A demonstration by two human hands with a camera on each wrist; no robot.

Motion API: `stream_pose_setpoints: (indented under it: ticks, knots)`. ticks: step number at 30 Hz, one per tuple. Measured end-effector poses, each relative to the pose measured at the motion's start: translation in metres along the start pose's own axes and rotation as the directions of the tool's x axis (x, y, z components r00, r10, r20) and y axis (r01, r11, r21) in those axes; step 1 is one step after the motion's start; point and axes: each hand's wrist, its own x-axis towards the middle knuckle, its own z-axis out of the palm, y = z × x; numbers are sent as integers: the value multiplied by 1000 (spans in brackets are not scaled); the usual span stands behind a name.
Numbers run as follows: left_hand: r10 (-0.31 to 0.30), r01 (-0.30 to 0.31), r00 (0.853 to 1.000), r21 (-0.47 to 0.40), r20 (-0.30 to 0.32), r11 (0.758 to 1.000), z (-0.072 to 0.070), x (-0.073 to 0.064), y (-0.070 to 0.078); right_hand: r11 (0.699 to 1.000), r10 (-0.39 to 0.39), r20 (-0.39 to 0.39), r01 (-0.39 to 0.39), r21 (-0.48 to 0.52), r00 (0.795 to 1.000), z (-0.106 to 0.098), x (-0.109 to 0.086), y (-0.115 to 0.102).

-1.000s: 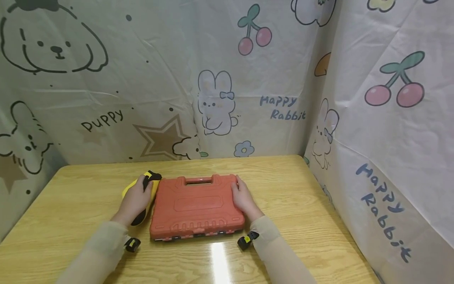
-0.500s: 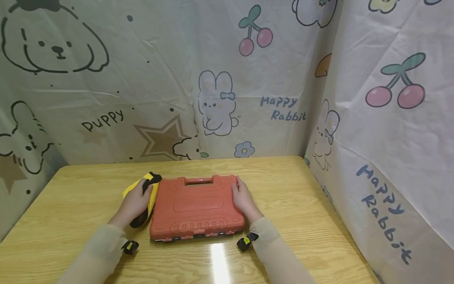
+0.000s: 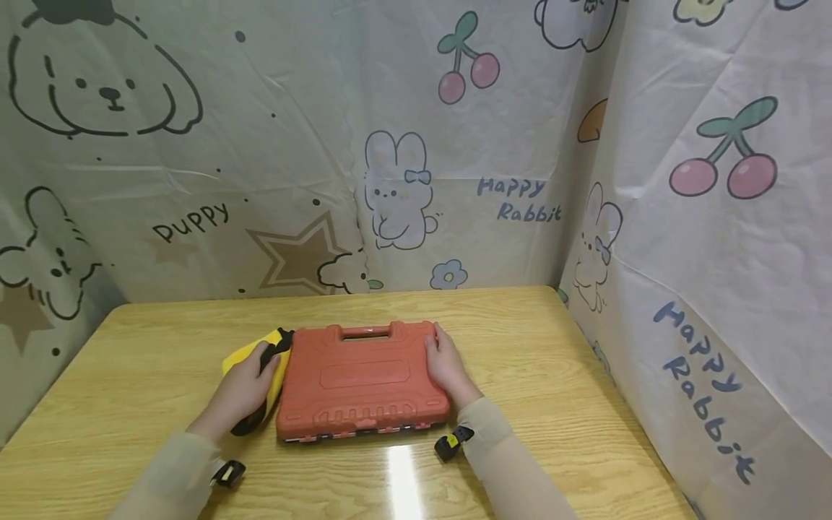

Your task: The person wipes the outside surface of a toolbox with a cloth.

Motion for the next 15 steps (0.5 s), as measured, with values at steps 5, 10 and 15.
stream_pose_setpoints:
  ticks: [5,10,15]
  knots:
    - [15,-16,1000,6,9,1000,1,-8,-2,1000,-5,-5,5,-13,1000,0,0,0]
    - [12,-13,999,5,43,1000,-1,-17,-2,1000,-12,-4,12,-22,1000,0,1,1]
    - [12,-13,998,3,57,1000,-2,-28,-1,1000,-12,-4,12,-20,1000,0,1,1]
